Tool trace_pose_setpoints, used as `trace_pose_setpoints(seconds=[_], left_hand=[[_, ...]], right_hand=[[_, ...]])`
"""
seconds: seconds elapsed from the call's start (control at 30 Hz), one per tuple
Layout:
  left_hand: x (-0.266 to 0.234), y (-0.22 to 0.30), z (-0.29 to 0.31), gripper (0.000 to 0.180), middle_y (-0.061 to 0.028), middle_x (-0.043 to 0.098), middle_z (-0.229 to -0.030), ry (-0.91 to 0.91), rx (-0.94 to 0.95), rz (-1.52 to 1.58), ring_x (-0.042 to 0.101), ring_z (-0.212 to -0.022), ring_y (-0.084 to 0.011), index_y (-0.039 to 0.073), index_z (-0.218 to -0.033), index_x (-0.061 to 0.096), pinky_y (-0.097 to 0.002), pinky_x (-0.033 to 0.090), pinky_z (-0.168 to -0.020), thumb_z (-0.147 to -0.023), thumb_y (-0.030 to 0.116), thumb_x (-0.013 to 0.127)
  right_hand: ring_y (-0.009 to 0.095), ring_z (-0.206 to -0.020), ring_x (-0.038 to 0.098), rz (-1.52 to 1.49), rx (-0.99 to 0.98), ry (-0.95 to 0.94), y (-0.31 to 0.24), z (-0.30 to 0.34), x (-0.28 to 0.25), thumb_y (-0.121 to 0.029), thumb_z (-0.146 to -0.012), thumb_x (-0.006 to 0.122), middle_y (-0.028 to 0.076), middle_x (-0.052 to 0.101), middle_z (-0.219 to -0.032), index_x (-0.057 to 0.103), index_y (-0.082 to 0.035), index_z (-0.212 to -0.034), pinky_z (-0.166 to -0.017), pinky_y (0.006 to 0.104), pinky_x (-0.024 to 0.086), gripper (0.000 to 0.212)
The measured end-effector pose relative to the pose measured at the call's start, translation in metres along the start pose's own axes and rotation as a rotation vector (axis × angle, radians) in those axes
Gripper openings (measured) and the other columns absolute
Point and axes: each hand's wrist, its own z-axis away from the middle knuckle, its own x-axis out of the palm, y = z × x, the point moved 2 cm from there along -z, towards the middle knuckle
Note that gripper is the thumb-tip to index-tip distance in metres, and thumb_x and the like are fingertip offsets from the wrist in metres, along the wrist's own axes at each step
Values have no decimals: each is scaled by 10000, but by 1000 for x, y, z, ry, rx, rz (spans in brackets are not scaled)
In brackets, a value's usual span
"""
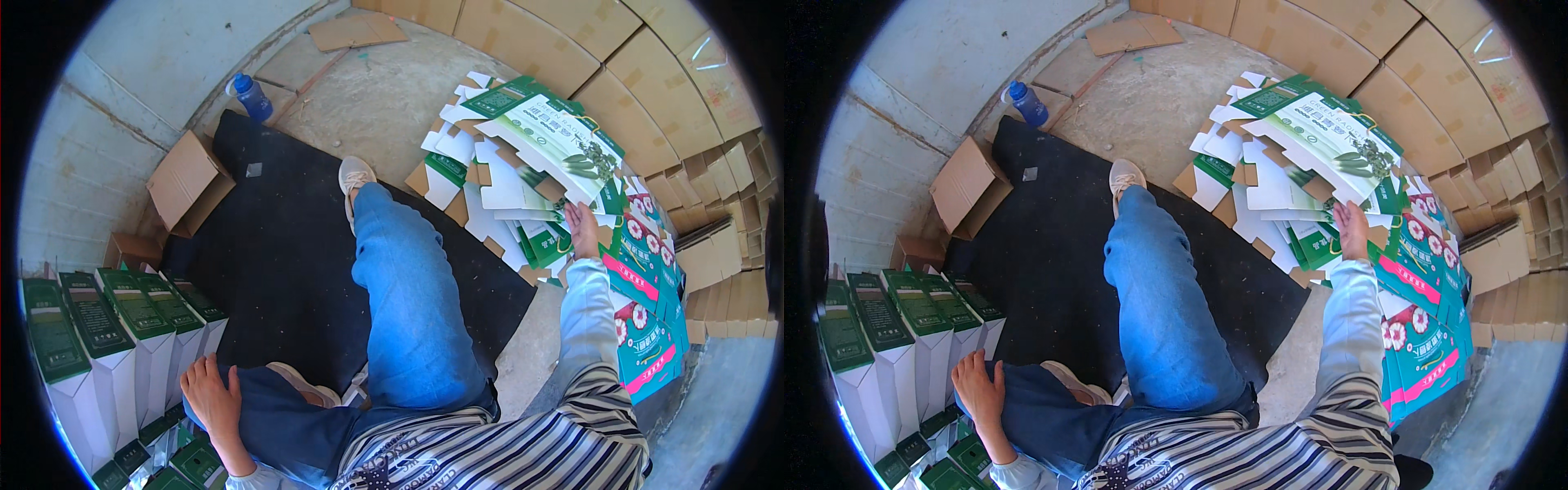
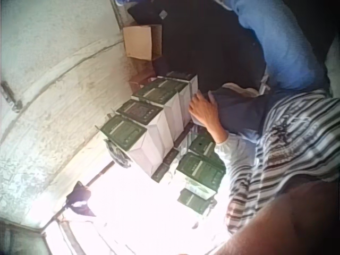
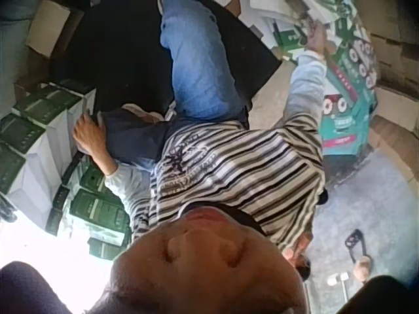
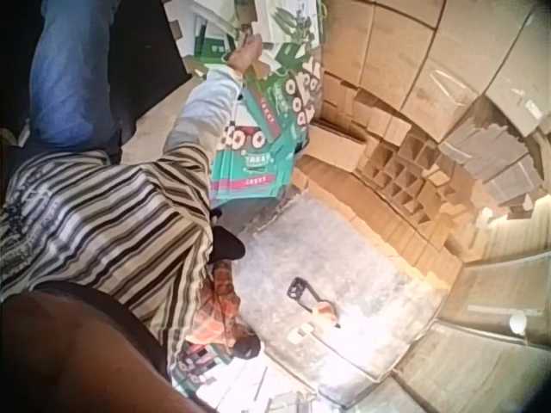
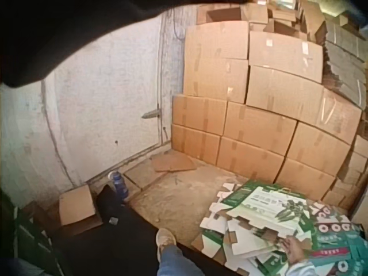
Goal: The person folds flat cardboard sheets into packaging boxes by hand and stacks the assembled boxes onto a pile.
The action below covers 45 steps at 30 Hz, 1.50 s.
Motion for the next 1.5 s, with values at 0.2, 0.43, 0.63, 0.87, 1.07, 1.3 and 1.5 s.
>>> trace_pose_setpoints(seconds=[0.2, 0.43, 0.63, 0.87, 1.07, 1.3, 1.5], left_hand=[[0, 4, 1, 417, -155, 532, -1155, -18, -32, 100, 491, -1081, -318, 37, -1124, 540, -415, 350, -948, -775, 244, 636], [0, 26, -33, 575, -198, 466, -1249, 145, 142, 472, 483, -1109, -365, 50, -1259, 447, -424, 405, -924, -751, 194, 675], [-18, 27, -55, 836, -200, 378, -1329, 290, 203, 600, 422, -1180, -360, 52, -1363, 304, -415, 362, -979, -689, 273, 745], [-32, -8, -66, 764, -169, 520, -1135, 699, 15, 586, 511, -1032, -331, 32, -1299, 369, -408, 397, -897, -679, 256, 756], [-21, -36, -54, 153, -74, 602, -783, 598, -21, 713, 586, -766, -259, 84, -907, 589, -376, 447, -687, -792, 177, 628], [-9, -47, -35, 147, -117, 607, -821, 454, -31, 881, 580, -765, -321, 69, -874, 610, -371, 465, -653, -792, 190, 630], [8, -28, -30, 198, -160, 608, -780, 382, -125, 910, 595, -752, -361, 56, -840, 590, -420, 472, -637, -796, 245, 629]], right_hand=[[82, -723, 540, -71, -469, -217, -90, 89, 114, -93, -876, 567, -8, 513, -759, 498, -70, -772, -811, 339, 532, 127], [107, -812, 605, -111, -526, -578, -168, 171, 202, -87, -878, 551, 41, 621, -900, 569, -49, -885, -771, 295, 534, 42], [166, -914, 615, -323, -312, -877, -179, 230, 282, -102, -867, 559, 90, 621, -995, 560, -2, -982, -800, 283, 544, 153], [364, -1192, 455, -314, 83, -1095, -150, 319, 348, -80, -881, 512, 236, 506, -1207, 422, 123, -1187, -825, 290, 559, 378], [335, -1086, 554, -202, 155, -1103, -128, 327, 388, -136, -863, 548, 230, 540, -1148, 490, 65, -1050, -826, 335, 546, 281], [301, -1075, 566, -15, 212, -1106, -113, 319, 416, -231, -889, 550, 209, 542, -1153, 509, 30, -1041, -824, 350, 526, 305], [266, -1055, 565, 388, 25, -1288, -43, 349, 403, -365, -924, 476, 170, 513, -1204, 496, -11, -1161, -844, 391, 497, 426]])
